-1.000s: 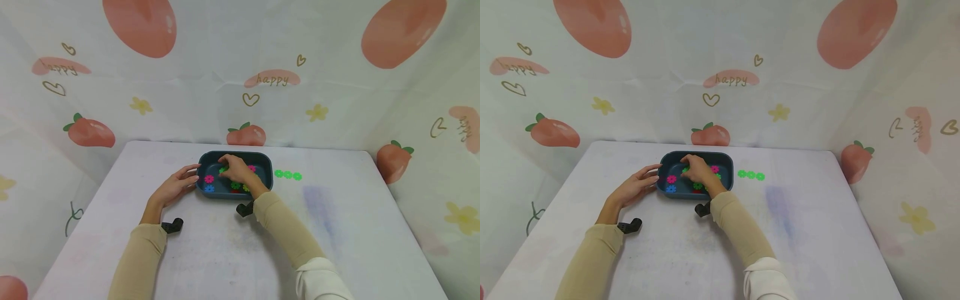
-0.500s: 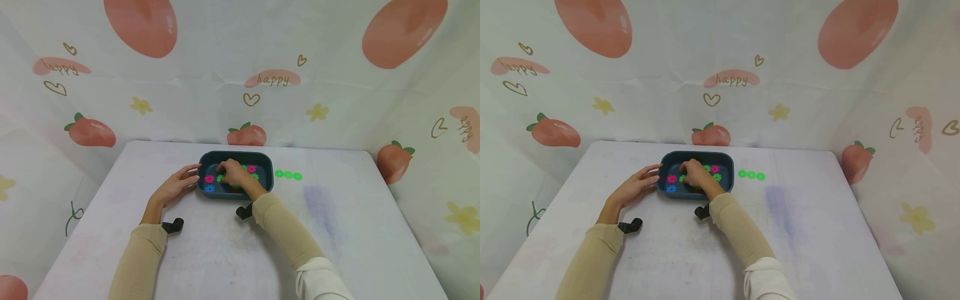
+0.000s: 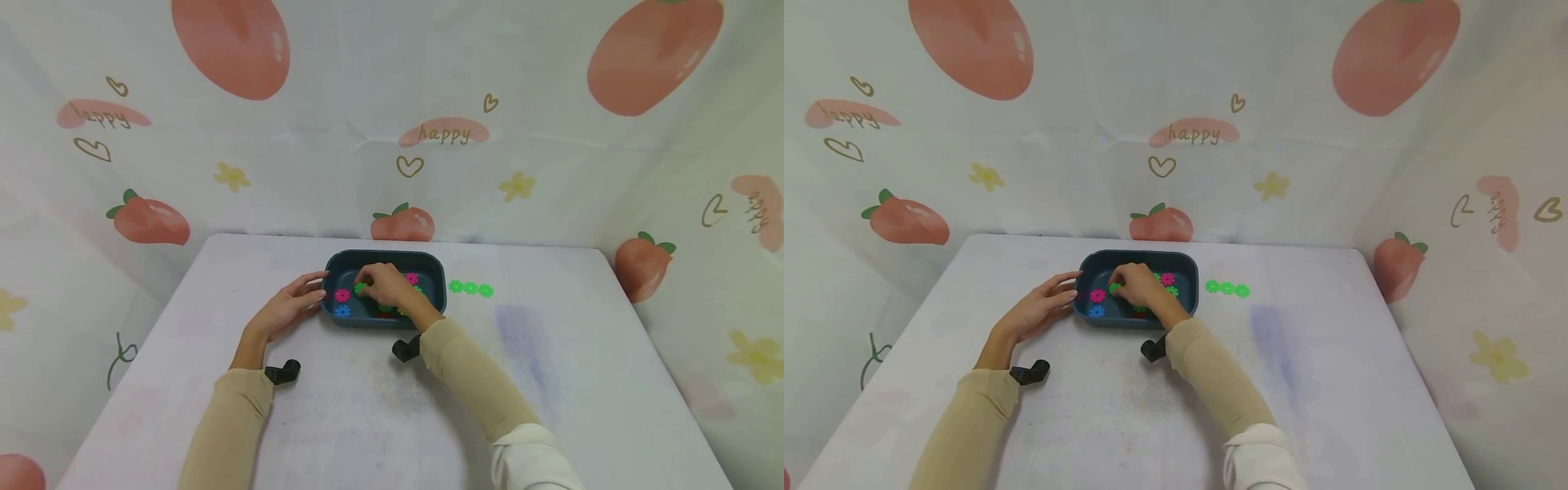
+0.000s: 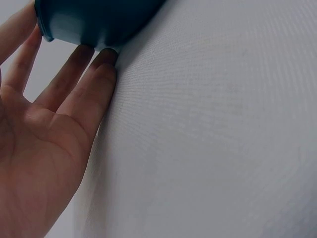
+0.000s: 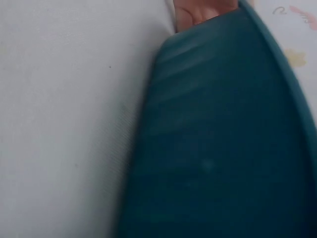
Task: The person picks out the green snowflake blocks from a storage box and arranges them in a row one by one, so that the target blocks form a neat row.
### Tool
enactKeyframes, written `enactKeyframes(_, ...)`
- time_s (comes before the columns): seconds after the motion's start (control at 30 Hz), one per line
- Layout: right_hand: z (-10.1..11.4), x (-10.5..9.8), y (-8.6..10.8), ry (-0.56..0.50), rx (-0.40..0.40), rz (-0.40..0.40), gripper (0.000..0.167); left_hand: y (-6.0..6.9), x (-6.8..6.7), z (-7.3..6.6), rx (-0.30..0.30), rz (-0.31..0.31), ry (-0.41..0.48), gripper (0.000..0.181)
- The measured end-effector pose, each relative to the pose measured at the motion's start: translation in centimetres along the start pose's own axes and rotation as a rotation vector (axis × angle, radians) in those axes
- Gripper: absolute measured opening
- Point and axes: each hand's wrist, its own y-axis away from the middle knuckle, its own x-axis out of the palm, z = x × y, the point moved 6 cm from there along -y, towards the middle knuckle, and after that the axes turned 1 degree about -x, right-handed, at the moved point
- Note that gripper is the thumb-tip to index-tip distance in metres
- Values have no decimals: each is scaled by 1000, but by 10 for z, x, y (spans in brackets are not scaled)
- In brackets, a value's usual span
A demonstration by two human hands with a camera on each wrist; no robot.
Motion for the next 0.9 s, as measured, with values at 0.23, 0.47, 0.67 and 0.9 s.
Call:
enactKeyframes(0.23, 2, -16, 12, -65, -9, -57, 27, -1, 0, 1, 1, 0, 9, 65)
enactKeyframes(0.47, 4, -24, 22, -124, -44, -131, 27, -1, 0, 1, 0, -3, 12, 64)
enactKeyframes(0.67, 4, -28, 29, -130, -50, -161, 26, 0, -1, 2, -3, -10, 9, 64)
enactKeyframes(0.9, -4, -41, 37, -137, -31, -226, 26, -1, 0, 1, 13, 2, 11, 64)
